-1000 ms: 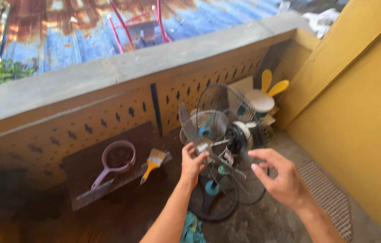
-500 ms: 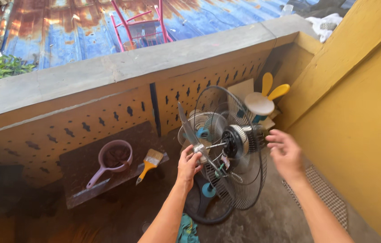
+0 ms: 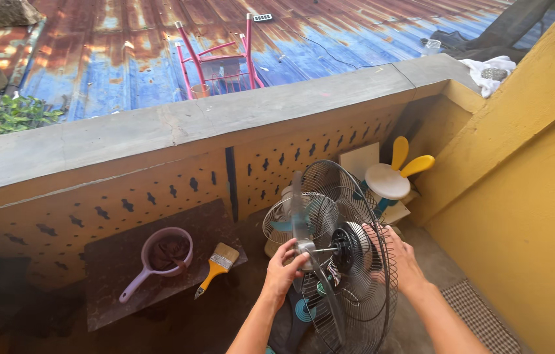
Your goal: The person assembles a standing fan by attaching the fan blades to the motor hub, securing them with a nut, and then attaching both the front and rear wire cages. The person tightens the components by hand and adjusts the cage alignment.
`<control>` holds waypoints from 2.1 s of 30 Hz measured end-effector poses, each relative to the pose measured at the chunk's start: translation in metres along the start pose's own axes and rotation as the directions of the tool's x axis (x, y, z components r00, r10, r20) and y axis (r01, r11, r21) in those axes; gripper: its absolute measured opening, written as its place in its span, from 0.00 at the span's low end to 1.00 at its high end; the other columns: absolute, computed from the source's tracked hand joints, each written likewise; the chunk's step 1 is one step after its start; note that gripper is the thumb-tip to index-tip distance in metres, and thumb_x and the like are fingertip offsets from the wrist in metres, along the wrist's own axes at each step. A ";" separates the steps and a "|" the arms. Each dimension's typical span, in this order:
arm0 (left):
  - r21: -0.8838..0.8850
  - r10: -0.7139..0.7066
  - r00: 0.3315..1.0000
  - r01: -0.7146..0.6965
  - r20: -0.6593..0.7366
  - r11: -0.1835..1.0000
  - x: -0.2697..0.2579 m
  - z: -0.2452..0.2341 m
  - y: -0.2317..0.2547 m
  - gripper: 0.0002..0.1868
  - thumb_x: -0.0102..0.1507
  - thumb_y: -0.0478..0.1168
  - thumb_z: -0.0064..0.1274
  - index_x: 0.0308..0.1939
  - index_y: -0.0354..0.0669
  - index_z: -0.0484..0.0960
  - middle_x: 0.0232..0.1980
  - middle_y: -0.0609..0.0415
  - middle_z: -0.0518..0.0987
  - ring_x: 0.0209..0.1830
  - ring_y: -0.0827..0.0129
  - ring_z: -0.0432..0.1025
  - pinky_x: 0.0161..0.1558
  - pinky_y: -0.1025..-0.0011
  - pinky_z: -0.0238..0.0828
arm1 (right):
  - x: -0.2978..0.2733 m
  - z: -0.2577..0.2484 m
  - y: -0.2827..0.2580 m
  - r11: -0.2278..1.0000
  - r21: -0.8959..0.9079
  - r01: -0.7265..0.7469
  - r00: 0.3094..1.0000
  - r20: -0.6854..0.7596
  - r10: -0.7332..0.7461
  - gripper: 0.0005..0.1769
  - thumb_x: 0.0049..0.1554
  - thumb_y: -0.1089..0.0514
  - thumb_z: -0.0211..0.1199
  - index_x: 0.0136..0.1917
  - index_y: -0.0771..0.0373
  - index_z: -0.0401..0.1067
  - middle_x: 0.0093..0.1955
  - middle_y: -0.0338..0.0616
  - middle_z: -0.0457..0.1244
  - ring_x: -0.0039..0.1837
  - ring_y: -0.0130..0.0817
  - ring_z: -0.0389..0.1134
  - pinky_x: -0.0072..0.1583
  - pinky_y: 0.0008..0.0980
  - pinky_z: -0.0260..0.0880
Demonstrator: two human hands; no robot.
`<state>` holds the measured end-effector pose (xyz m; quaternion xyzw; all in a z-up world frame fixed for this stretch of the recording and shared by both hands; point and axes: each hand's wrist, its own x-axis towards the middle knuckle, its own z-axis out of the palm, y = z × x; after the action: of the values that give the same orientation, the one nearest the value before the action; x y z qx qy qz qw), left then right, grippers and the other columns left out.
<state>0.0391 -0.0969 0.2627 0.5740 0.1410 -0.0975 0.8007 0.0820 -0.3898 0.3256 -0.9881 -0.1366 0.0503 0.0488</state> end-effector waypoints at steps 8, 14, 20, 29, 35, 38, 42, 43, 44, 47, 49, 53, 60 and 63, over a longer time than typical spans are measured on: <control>0.020 -0.018 0.999 0.018 0.029 1.000 -0.004 0.010 0.008 0.38 0.55 0.44 0.66 0.69 0.48 0.72 0.62 0.50 0.79 0.48 0.70 0.79 0.41 0.73 0.77 | -0.015 0.028 -0.005 0.994 -0.102 -0.033 0.996 -0.088 0.024 0.66 0.35 0.50 0.80 0.81 0.48 0.47 0.81 0.40 0.44 0.83 0.42 0.33 0.74 0.55 0.50; -0.018 0.014 0.997 -0.013 0.075 1.000 -0.002 0.002 0.009 0.38 0.53 0.42 0.67 0.67 0.45 0.72 0.62 0.50 0.79 0.46 0.69 0.80 0.39 0.73 0.79 | -0.023 0.011 -0.030 0.995 -0.080 -0.057 0.990 -0.137 0.045 0.63 0.36 0.53 0.76 0.81 0.49 0.48 0.83 0.41 0.43 0.83 0.45 0.36 0.74 0.56 0.48; -0.060 -0.117 0.989 0.123 0.091 0.991 0.006 -0.001 0.008 0.38 0.57 0.48 0.65 0.69 0.40 0.73 0.52 0.47 0.83 0.41 0.70 0.78 0.36 0.73 0.78 | -0.026 -0.011 -0.049 0.992 -0.061 -0.114 0.989 -0.103 0.107 0.62 0.38 0.53 0.75 0.81 0.45 0.48 0.81 0.37 0.45 0.83 0.44 0.38 0.75 0.54 0.49; -0.045 -0.076 0.991 0.081 0.107 0.996 0.008 -0.014 0.002 0.35 0.60 0.47 0.61 0.70 0.43 0.74 0.55 0.51 0.84 0.45 0.75 0.77 0.37 0.77 0.71 | -0.027 -0.013 -0.056 0.985 -0.094 -0.145 0.987 -0.090 0.137 0.58 0.40 0.53 0.77 0.78 0.47 0.50 0.81 0.35 0.46 0.84 0.43 0.40 0.76 0.50 0.50; -0.072 0.002 0.985 0.011 0.171 0.997 0.000 -0.019 0.010 0.37 0.57 0.42 0.64 0.72 0.47 0.72 0.63 0.51 0.80 0.49 0.73 0.75 0.42 0.77 0.71 | -0.034 -0.018 -0.060 0.989 -0.055 -0.135 0.986 -0.107 0.128 0.64 0.37 0.55 0.77 0.82 0.46 0.50 0.81 0.36 0.46 0.83 0.44 0.41 0.75 0.50 0.51; -0.053 0.003 0.987 0.005 0.162 0.999 -0.003 -0.014 0.015 0.38 0.56 0.39 0.65 0.70 0.45 0.72 0.65 0.48 0.78 0.50 0.70 0.75 0.43 0.74 0.72 | -0.033 -0.020 -0.065 0.988 -0.058 -0.141 0.985 -0.112 0.134 0.64 0.36 0.54 0.78 0.80 0.45 0.49 0.81 0.36 0.46 0.83 0.45 0.42 0.75 0.50 0.52; -0.111 0.035 0.985 -0.016 0.169 0.994 -0.007 -0.007 0.016 0.39 0.55 0.36 0.66 0.70 0.44 0.71 0.69 0.49 0.73 0.59 0.66 0.76 0.55 0.69 0.76 | -0.033 -0.022 -0.066 0.982 -0.084 -0.171 0.983 -0.075 0.165 0.64 0.37 0.54 0.78 0.81 0.44 0.48 0.82 0.36 0.45 0.83 0.44 0.41 0.76 0.49 0.51; -0.105 0.042 0.983 -0.023 0.177 0.994 -0.007 -0.007 0.015 0.39 0.54 0.36 0.66 0.70 0.44 0.71 0.70 0.48 0.73 0.61 0.65 0.75 0.57 0.68 0.76 | -0.033 -0.021 -0.066 0.980 -0.081 -0.180 0.983 -0.054 0.176 0.66 0.37 0.54 0.78 0.82 0.43 0.47 0.82 0.35 0.44 0.83 0.44 0.41 0.76 0.49 0.51; -0.099 0.049 0.981 -0.031 0.185 0.995 -0.007 -0.007 0.015 0.39 0.54 0.35 0.66 0.70 0.44 0.71 0.70 0.47 0.73 0.63 0.63 0.74 0.59 0.67 0.75 | -0.034 -0.021 -0.065 0.983 -0.074 -0.167 0.984 -0.073 0.162 0.65 0.37 0.54 0.78 0.82 0.43 0.47 0.82 0.35 0.44 0.83 0.44 0.41 0.76 0.49 0.51; -0.003 0.080 0.973 -0.081 0.217 0.997 -0.004 -0.010 0.013 0.39 0.54 0.32 0.65 0.70 0.45 0.71 0.72 0.47 0.71 0.69 0.65 0.68 0.62 0.67 0.73 | -0.033 -0.018 -0.062 0.990 -0.057 -0.126 0.987 -0.111 0.119 0.64 0.37 0.53 0.77 0.82 0.44 0.48 0.83 0.35 0.45 0.83 0.45 0.41 0.76 0.50 0.51; -0.001 0.149 0.954 -0.154 0.259 0.988 -0.002 -0.009 0.010 0.38 0.53 0.30 0.63 0.68 0.44 0.72 0.75 0.48 0.67 0.71 0.64 0.66 0.64 0.67 0.72 | -0.033 -0.016 -0.059 0.993 -0.049 -0.108 0.989 -0.103 0.103 0.66 0.35 0.53 0.76 0.83 0.43 0.48 0.85 0.35 0.44 0.82 0.46 0.41 0.76 0.49 0.50; -0.029 0.261 0.917 -0.265 0.303 0.964 0.004 -0.007 0.006 0.35 0.52 0.27 0.60 0.65 0.41 0.74 0.79 0.49 0.61 0.72 0.64 0.67 0.65 0.67 0.71 | -0.031 -0.013 -0.057 0.990 -0.098 -0.099 0.984 -0.155 0.083 0.55 0.41 0.53 0.73 0.78 0.49 0.52 0.82 0.37 0.46 0.83 0.46 0.42 0.77 0.51 0.51; -0.035 -0.072 0.971 0.082 0.229 0.996 0.001 -0.005 0.011 0.36 0.58 0.36 0.62 0.69 0.48 0.69 0.68 0.48 0.71 0.55 0.65 0.77 0.48 0.68 0.82 | -0.031 -0.019 -0.059 0.989 -0.040 -0.143 0.983 -0.125 0.137 0.59 0.40 0.52 0.74 0.81 0.43 0.51 0.80 0.36 0.49 0.82 0.43 0.43 0.77 0.47 0.51; -0.030 0.006 0.973 0.001 0.230 1.000 -0.006 -0.002 0.013 0.37 0.56 0.36 0.64 0.70 0.46 0.70 0.68 0.49 0.73 0.55 0.63 0.78 0.44 0.72 0.81 | -0.032 -0.021 -0.060 0.986 -0.041 -0.160 0.983 -0.102 0.155 0.61 0.39 0.52 0.76 0.81 0.41 0.50 0.80 0.39 0.49 0.82 0.44 0.44 0.77 0.47 0.51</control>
<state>0.0377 -0.0910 0.2755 0.5470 0.0481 -0.1601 0.8203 0.0379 -0.3433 0.3557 -0.9980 -0.0567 0.0020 0.0272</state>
